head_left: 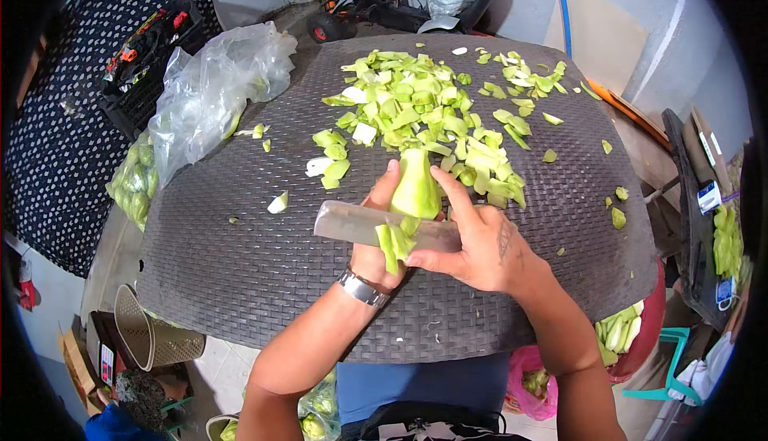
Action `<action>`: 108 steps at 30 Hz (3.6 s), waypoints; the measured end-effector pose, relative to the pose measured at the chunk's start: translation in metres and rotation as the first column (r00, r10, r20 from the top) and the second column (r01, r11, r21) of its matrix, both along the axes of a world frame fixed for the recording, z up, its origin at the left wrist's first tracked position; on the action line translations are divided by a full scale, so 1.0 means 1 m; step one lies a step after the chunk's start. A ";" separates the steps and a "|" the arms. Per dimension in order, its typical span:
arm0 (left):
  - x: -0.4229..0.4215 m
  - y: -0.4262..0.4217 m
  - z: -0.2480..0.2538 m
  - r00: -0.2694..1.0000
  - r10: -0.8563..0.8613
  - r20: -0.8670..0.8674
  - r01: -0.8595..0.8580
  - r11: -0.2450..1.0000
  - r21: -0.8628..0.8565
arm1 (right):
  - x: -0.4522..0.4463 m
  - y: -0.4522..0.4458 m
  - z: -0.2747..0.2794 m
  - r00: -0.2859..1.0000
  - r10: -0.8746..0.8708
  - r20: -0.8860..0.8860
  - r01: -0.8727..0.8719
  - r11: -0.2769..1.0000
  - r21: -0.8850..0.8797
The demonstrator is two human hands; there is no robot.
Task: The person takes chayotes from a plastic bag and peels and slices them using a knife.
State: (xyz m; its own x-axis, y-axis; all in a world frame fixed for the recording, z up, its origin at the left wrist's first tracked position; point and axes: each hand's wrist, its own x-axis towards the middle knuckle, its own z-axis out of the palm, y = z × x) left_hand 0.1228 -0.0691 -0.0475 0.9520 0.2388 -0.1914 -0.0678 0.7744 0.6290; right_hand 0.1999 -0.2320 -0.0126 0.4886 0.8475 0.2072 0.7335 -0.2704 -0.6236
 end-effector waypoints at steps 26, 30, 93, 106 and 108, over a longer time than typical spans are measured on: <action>0.000 -0.005 0.025 0.997 0.074 -0.009 -0.074 0.994 -0.081 | 0.065 -0.030 0.017 0.901 -0.374 -0.220 0.377 0.926 -0.031; 0.000 -0.004 0.015 0.988 0.152 -0.004 -0.152 0.983 -0.105 | 0.030 -0.013 0.019 0.980 -0.103 -0.169 0.105 0.995 0.002; 0.000 0.019 0.002 0.974 -0.194 0.114 0.206 0.972 -0.109 | 0.024 -0.020 0.030 0.995 -0.066 -0.079 0.067 0.998 0.011; 0.003 0.023 0.008 0.969 -0.241 0.055 0.246 0.961 -0.127 | 0.081 -0.042 0.016 0.861 -0.506 0.042 0.508 0.855 -0.104; 0.004 0.023 0.010 0.977 -0.199 0.073 0.208 0.966 -0.151 | 0.081 -0.047 0.022 0.847 -0.529 -0.047 0.516 0.840 -0.168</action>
